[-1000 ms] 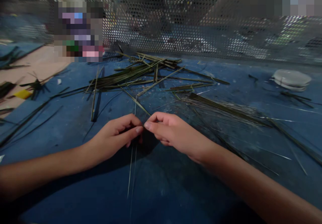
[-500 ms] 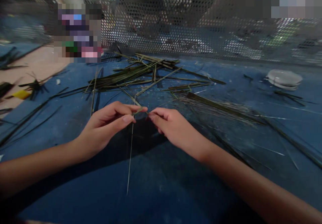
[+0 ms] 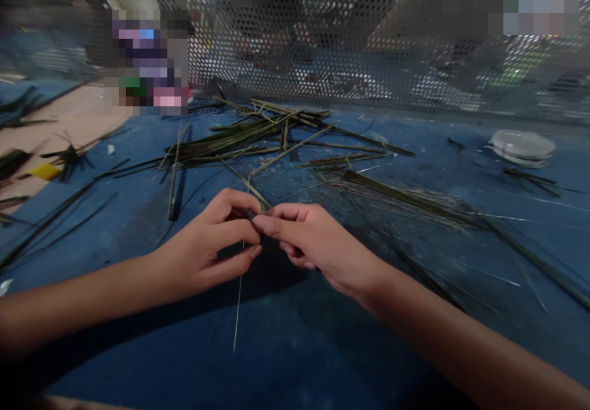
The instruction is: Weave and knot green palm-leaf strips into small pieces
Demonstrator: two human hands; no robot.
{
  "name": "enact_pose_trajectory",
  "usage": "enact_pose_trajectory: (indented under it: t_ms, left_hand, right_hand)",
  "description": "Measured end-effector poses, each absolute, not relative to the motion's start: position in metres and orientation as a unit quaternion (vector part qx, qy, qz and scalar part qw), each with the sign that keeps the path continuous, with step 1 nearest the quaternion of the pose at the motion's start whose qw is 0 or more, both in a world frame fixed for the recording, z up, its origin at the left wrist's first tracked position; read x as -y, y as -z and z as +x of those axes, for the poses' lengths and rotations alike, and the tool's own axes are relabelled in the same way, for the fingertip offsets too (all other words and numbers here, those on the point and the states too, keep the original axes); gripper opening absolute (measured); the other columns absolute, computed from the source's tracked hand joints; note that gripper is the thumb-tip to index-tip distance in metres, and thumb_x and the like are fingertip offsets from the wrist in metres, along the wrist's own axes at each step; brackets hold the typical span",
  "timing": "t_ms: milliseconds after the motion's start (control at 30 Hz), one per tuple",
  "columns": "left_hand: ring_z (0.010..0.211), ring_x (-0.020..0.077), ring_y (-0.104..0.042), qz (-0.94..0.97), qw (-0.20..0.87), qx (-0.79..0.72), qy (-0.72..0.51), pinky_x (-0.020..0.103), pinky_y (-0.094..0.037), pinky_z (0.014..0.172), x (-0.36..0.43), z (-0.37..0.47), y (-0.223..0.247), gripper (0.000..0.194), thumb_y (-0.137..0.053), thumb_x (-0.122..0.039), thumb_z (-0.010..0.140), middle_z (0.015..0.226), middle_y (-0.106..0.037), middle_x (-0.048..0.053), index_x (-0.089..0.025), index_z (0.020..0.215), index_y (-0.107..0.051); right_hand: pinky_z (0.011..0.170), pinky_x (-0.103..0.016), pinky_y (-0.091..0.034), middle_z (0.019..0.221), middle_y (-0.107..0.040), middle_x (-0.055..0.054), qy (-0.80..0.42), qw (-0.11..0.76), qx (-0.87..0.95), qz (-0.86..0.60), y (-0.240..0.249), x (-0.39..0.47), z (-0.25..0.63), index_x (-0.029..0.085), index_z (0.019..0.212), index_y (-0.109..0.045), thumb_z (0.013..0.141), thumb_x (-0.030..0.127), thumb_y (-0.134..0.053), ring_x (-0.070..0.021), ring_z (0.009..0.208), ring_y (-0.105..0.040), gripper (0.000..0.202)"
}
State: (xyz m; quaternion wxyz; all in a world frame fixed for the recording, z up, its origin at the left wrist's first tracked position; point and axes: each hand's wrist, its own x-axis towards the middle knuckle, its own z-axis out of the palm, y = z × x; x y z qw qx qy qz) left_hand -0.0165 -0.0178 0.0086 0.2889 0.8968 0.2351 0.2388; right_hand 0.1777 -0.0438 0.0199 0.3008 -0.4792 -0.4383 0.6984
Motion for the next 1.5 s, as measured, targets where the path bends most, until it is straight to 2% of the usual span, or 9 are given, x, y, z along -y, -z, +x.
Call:
enact_pose_trajectory:
  t_ms: [167,233,333,500,700,867,1133,1400,1500]
  left_hand:
    - [0.099,0.0169,-0.048,0.868,0.286,-0.283,-0.289,0.029,-0.043,0.088,0.018,-0.017,-0.007,0.009,-0.054,-0.021,0.087,0.114,-0.044,0.008,-0.018,0.082,-0.06]
    - [0.093,0.0156,-0.049,0.837,0.322,-0.32,-0.304,0.027,-0.043,0.083,0.015,-0.017,-0.007,0.011,-0.053,-0.023,0.088,0.102,-0.049,0.006,-0.017,0.081,-0.059]
    - [0.074,0.0111,-0.049,0.762,0.456,-0.352,-0.295,0.023,-0.044,0.068,0.014,-0.015,-0.005,0.017,-0.051,-0.029,0.09,0.078,-0.051,0.0,-0.017,0.079,-0.055]
    - [0.055,0.0069,-0.051,0.636,0.656,-0.319,-0.254,0.018,-0.044,0.049,0.018,-0.011,-0.007,0.018,-0.051,-0.033,0.091,0.068,-0.057,-0.004,-0.018,0.082,-0.05]
    - [0.041,0.0034,-0.043,0.627,0.685,-0.308,-0.206,0.012,-0.036,0.037,0.019,-0.013,-0.011,0.018,-0.053,-0.032,0.091,0.055,-0.053,-0.007,-0.018,0.079,-0.048]
    - [0.042,0.0024,-0.042,0.629,0.679,-0.297,-0.236,0.011,-0.036,0.037,0.019,-0.015,-0.009,0.017,-0.053,-0.031,0.091,0.057,-0.054,-0.007,-0.018,0.08,-0.05]
    - [0.039,0.0033,-0.043,0.545,0.669,-0.357,-0.359,0.011,-0.036,0.036,0.009,-0.014,-0.009,0.016,-0.052,-0.026,0.09,0.054,-0.055,-0.006,-0.018,0.077,-0.049]
    - [0.033,0.0016,-0.032,0.47,0.683,-0.398,-0.393,0.01,-0.025,0.031,0.006,-0.011,-0.008,0.015,-0.052,-0.022,0.086,0.048,-0.05,-0.008,-0.018,0.073,-0.048]
    - [0.032,0.0012,-0.033,0.464,0.697,-0.398,-0.375,0.01,-0.024,0.031,0.007,-0.009,-0.007,0.015,-0.052,-0.023,0.087,0.048,-0.051,-0.008,-0.018,0.073,-0.049]
  right_hand:
    - [0.036,-0.017,-0.017,0.051,-0.043,0.007,-0.667,0.318,0.466,-0.486,-0.014,0.043,0.175,0.018,0.072,-0.054,0.087,0.037,-0.058,-0.0028,0.039,-0.028,0.025]
    - [0.038,-0.017,-0.022,0.056,-0.046,0.006,-0.646,0.357,0.474,-0.48,-0.011,0.045,0.172,0.019,0.076,-0.054,0.091,0.037,-0.053,-0.0038,0.042,-0.032,0.023]
    - [0.041,-0.018,-0.026,0.06,-0.048,0.005,-0.593,0.42,0.502,-0.469,-0.005,0.049,0.168,0.021,0.081,-0.053,0.095,0.034,-0.046,-0.0055,0.047,-0.037,0.021]
    - [0.045,-0.019,-0.024,0.061,-0.042,0.005,-0.535,0.44,0.551,-0.465,-0.004,0.055,0.167,0.018,0.07,-0.046,0.096,0.034,-0.045,-0.0059,0.054,-0.037,0.031]
    - [0.042,-0.02,-0.017,0.053,-0.033,0.007,-0.645,0.404,0.503,-0.409,-0.009,0.052,0.173,0.018,0.078,-0.05,0.096,0.034,-0.045,-0.0058,0.047,-0.024,0.025]
    - [0.041,-0.019,-0.016,0.054,-0.032,0.008,-0.734,0.329,0.465,-0.369,-0.007,0.049,0.173,0.018,0.074,-0.044,0.094,0.037,-0.049,-0.005,0.045,-0.021,0.028]
    - [0.039,-0.016,-0.016,0.057,-0.028,0.009,-0.674,0.323,0.514,-0.42,-0.008,0.054,0.168,0.019,0.081,-0.047,0.097,0.045,-0.04,-0.0051,0.046,-0.019,0.031]
    - [0.036,-0.018,-0.015,0.049,-0.024,0.011,-0.69,0.171,0.565,-0.42,-0.021,0.041,0.184,0.019,0.083,-0.05,0.094,0.044,-0.045,-0.0049,0.04,-0.017,0.028]
    - [0.041,-0.018,-0.021,0.053,-0.032,0.009,-0.663,0.118,0.61,-0.418,-0.026,0.039,0.187,0.018,0.076,-0.049,0.093,0.044,-0.047,-0.005,0.045,-0.025,0.031]
